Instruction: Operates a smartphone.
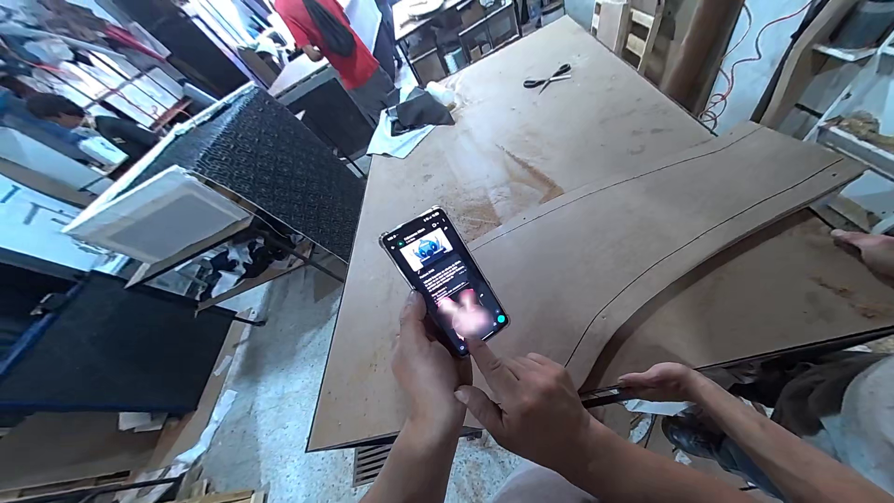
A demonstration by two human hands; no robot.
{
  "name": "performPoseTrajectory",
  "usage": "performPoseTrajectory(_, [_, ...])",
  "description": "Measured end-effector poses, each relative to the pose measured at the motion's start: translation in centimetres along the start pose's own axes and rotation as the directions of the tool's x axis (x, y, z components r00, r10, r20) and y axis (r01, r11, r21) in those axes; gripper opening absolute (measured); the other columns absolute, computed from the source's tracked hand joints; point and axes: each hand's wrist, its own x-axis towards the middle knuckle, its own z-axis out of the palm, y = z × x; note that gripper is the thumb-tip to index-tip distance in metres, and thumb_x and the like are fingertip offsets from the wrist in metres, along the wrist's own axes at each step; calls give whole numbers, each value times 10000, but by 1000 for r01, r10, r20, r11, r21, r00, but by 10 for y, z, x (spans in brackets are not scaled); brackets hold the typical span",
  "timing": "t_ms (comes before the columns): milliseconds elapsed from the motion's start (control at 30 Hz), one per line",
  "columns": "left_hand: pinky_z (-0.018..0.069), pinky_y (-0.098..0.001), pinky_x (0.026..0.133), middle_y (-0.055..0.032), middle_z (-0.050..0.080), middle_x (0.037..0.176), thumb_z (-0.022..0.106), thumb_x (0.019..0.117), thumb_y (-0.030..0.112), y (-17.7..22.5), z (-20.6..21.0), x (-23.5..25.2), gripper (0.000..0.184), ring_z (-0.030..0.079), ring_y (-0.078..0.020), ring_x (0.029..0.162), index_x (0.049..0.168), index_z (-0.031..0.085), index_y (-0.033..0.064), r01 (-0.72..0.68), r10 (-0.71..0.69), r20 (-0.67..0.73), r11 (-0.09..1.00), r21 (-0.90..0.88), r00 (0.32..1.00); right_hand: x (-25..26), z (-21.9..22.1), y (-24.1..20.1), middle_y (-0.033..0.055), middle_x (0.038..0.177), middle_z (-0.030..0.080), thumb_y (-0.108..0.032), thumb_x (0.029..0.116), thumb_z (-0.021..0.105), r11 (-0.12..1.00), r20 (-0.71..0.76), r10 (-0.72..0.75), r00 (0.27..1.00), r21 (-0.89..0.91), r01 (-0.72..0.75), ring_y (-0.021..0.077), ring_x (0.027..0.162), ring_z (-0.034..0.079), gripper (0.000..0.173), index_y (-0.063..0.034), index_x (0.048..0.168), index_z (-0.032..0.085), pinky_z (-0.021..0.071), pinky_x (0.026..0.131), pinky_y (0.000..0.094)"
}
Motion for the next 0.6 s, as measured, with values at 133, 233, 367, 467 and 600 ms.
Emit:
performPoseTrajectory(133, [616,-465,855,-114,729,1091,330,1121,389,-1,-1,1,452,726,-228,1005,1240,647,91,-17,18,25,999,-33,1000,2,-3,1,-5,658,638,-490,1023,587,1000,-19,19,1000,13,-19,132,532,555,559,-53,1365,653,456,503,301])
performPoseTrajectory(233, [612,-474,873,-127,725,1121,309,1125,395,0,-3,0,470,723,-241,1029,1266,636,88,-12,15,50,998,-57,999,2,-3,2,-9,647,629,-501,1014,600,999,-30,25,999,27,-24,131,531,553,553,-64,1344,671,455,501,299])
performPoseTrajectory(367, [607,-470,893,-126,725,1123,317,1124,367,0,-3,-1,447,720,-241,1043,1263,628,79,-28,31,47,998,-64,998,1,-3,2,-5,648,633,-512,1021,580,1000,-14,23,1000,21,-23,130,528,548,561,-61,1341,673,450,501,298])
performPoseTrajectory(467, [607,-469,886,-124,722,1113,320,1126,367,-1,-4,-2,441,719,-235,1030,1273,624,84,-27,29,33,998,-49,999,0,-3,2,-11,637,618,-524,1019,575,999,1,30,1000,25,-30,127,523,544,582,-54,1349,664,447,493,302])
performPoseTrajectory(600, [600,-489,906,-139,718,1137,333,1122,367,-1,-4,-3,437,715,-256,1056,1273,626,79,-31,34,42,998,-53,999,-1,-4,2,-8,642,627,-528,1017,575,999,12,35,999,27,-35,129,527,553,593,-51,1361,654,456,499,302])
